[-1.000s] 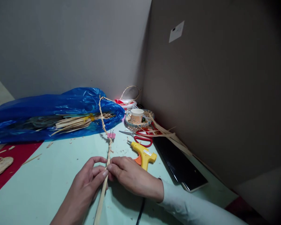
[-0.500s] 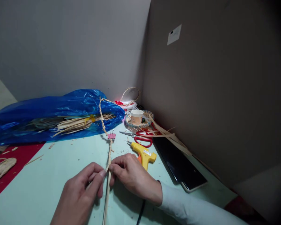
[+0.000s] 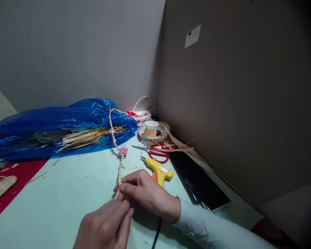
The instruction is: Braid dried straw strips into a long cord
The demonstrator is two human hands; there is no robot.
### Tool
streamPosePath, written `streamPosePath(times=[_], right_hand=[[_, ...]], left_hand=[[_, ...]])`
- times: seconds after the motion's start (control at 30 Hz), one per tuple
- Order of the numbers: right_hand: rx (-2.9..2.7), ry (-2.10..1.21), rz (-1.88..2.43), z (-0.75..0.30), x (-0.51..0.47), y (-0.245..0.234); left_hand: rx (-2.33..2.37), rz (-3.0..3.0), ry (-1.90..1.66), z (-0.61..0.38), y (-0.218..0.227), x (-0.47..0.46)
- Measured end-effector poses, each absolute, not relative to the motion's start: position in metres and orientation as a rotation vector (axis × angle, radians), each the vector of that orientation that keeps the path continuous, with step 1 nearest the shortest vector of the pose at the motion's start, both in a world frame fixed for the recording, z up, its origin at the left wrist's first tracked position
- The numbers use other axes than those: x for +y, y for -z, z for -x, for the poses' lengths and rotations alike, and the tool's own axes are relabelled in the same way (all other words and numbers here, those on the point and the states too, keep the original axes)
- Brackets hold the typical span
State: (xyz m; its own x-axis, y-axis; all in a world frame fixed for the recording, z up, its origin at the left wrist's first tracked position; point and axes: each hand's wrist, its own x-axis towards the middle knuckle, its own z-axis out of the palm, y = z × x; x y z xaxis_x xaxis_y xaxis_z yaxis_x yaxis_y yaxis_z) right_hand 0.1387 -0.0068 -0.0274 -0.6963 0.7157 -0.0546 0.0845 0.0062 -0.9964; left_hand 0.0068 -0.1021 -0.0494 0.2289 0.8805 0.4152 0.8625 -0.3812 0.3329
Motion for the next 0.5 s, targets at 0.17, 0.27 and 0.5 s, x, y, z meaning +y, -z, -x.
streamPosePath(times=[0.17, 0.27, 0.5], right_hand=[[-1.837, -1.743, 0.841, -0.141, -0.011, 0.021], [-1.885, -1.744, 0.820, -0.142, -0.011, 0.024], [-2.209, -1.404, 0.874, -0.145, -0.007, 0.021]], left_hand=[[1.923, -1.626, -1.124, 0.001, 0.028, -0.091], [1.531, -1.085, -1.112, 0.005, 0.028, -0.078], [1.270, -0.786, -1.069, 0.004, 0.041, -0.069]])
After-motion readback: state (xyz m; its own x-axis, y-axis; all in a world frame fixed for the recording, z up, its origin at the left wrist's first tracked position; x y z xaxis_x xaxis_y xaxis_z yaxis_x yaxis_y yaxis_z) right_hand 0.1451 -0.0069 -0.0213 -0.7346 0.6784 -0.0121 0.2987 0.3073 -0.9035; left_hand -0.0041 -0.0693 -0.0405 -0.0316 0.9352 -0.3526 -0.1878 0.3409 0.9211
